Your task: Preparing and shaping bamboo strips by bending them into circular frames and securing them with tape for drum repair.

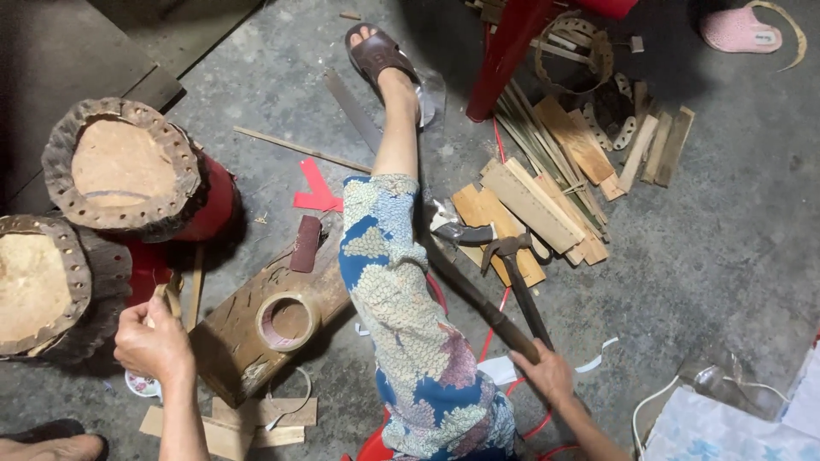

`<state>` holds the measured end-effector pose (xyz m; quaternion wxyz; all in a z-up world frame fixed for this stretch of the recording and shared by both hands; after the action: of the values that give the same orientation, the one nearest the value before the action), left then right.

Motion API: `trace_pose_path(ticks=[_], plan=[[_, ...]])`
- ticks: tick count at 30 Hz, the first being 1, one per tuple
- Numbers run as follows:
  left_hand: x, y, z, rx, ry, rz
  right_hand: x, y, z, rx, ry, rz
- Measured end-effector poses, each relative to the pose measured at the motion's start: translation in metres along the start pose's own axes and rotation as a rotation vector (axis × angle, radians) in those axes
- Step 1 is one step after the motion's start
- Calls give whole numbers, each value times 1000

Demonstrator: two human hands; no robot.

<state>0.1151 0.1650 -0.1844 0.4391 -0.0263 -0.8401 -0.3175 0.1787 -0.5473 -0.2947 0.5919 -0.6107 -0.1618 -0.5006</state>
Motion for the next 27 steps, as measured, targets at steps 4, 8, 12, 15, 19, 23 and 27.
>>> trace_pose_path(ticks=[4,8,12,15,19,23,27], plan=[[3,1,-5,29,34,14,-30,16,-18,108,-269,-120],[1,-2,1,-1,63,-32,-32,28,-17,344,-260,-261],[-7,-5,12,19,90,-32,23,47,20,514,-84,-483],[-4,-6,1,67,96,1,57,96,31,569,106,-726],[-2,-7,-5,80,-5,-38,29,203,30,778,-15,-724],[13,6,-19,287,-38,87,15,240,30,744,-109,-899],[19,9,-24,410,-60,233,49,220,44,199,-251,-559]])
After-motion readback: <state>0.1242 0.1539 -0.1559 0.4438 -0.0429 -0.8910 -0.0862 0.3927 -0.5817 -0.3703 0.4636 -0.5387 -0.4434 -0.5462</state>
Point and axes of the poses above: each hand's wrist, its own y-axis towards the middle knuckle, its own x-axis out of the back of the hand, z = x × y, the point moved 5 cm from there along y, towards the middle knuckle, and after that the axes turned 10 degrees about -z, right-handed, at the moved point
